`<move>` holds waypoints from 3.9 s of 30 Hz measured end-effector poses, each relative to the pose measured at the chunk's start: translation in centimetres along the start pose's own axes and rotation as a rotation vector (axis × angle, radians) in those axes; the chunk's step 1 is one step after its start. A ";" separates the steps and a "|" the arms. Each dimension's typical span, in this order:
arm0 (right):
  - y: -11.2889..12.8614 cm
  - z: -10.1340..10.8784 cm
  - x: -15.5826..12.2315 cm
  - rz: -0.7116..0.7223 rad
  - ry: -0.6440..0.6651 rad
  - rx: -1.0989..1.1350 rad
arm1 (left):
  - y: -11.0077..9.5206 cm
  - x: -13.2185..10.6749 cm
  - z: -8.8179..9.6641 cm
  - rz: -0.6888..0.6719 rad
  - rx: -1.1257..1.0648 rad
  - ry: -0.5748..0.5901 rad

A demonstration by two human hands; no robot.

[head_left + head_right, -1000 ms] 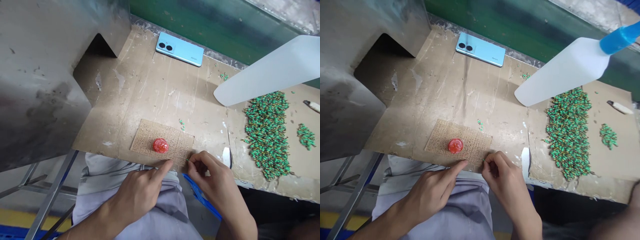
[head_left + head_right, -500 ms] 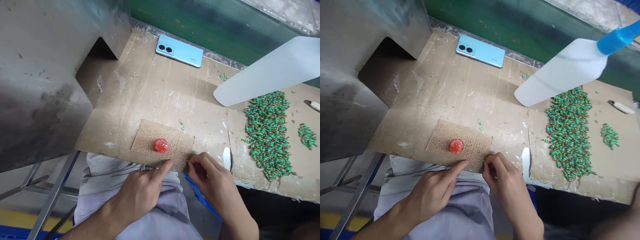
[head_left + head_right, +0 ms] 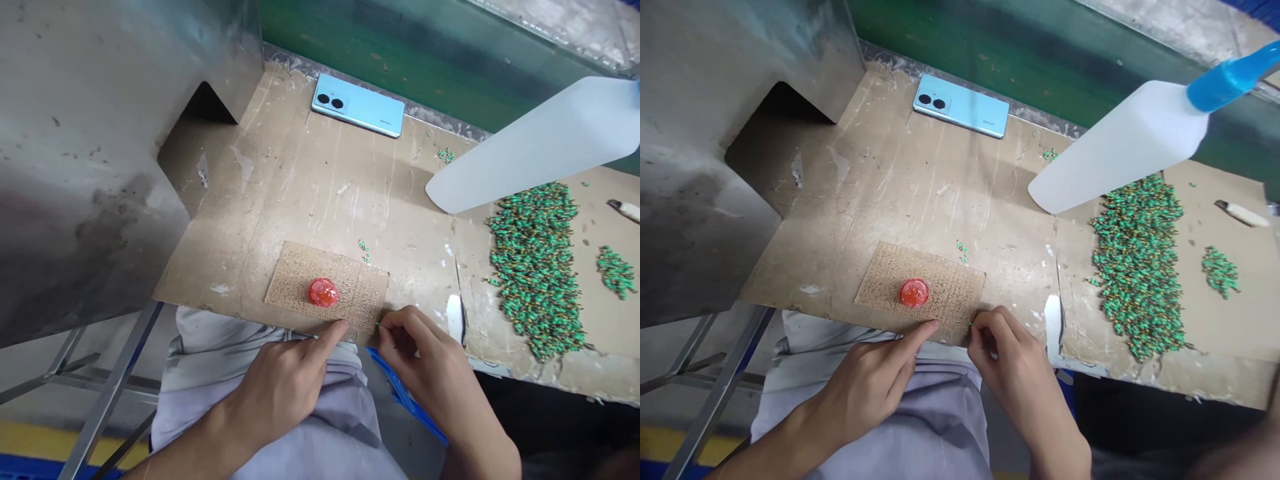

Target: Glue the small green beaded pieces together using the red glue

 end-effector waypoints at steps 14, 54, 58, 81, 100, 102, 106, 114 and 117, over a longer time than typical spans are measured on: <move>-0.4 0.0 0.6 0.012 -0.052 -0.022 | 0.1 0.1 -0.1 -0.002 -0.018 0.000; -1.3 0.9 -1.0 -0.100 -0.130 0.453 | 0.5 -0.6 -1.5 0.477 -1.376 0.070; -1.0 1.3 -0.3 -0.077 -0.136 0.194 | 0.7 -0.3 -0.2 0.467 -0.826 0.074; 2.3 2.0 -0.9 0.109 -0.169 0.130 | -0.1 -0.8 -2.9 0.441 -1.342 0.163; 4.5 -0.9 -1.9 0.073 -0.027 0.708 | 0.7 -1.0 -1.2 0.540 -1.725 -0.090; 4.8 -1.2 -1.7 0.082 -0.003 0.777 | 0.9 -0.9 -0.8 0.500 -1.707 -0.156; 5.8 -1.8 -1.4 0.138 -0.011 0.917 | 1.1 -1.0 -1.1 0.457 -1.701 -0.193; 5.5 -2.1 -1.2 0.124 -0.061 1.060 | 1.6 -1.2 0.0 0.403 -1.322 -0.154; 5.0 -1.8 -1.3 0.110 -0.089 1.066 | 1.1 -1.1 1.1 0.354 -1.190 -0.140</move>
Point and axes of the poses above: each hand's wrist, its own x-axis towards the middle knuckle, its own z-axis out of the back of the hand, y = z × x, the point moved 7 cm from there along x, towards the middle knuckle, and after that the axes turned 9 degrees about y, right-handed, at the moved point
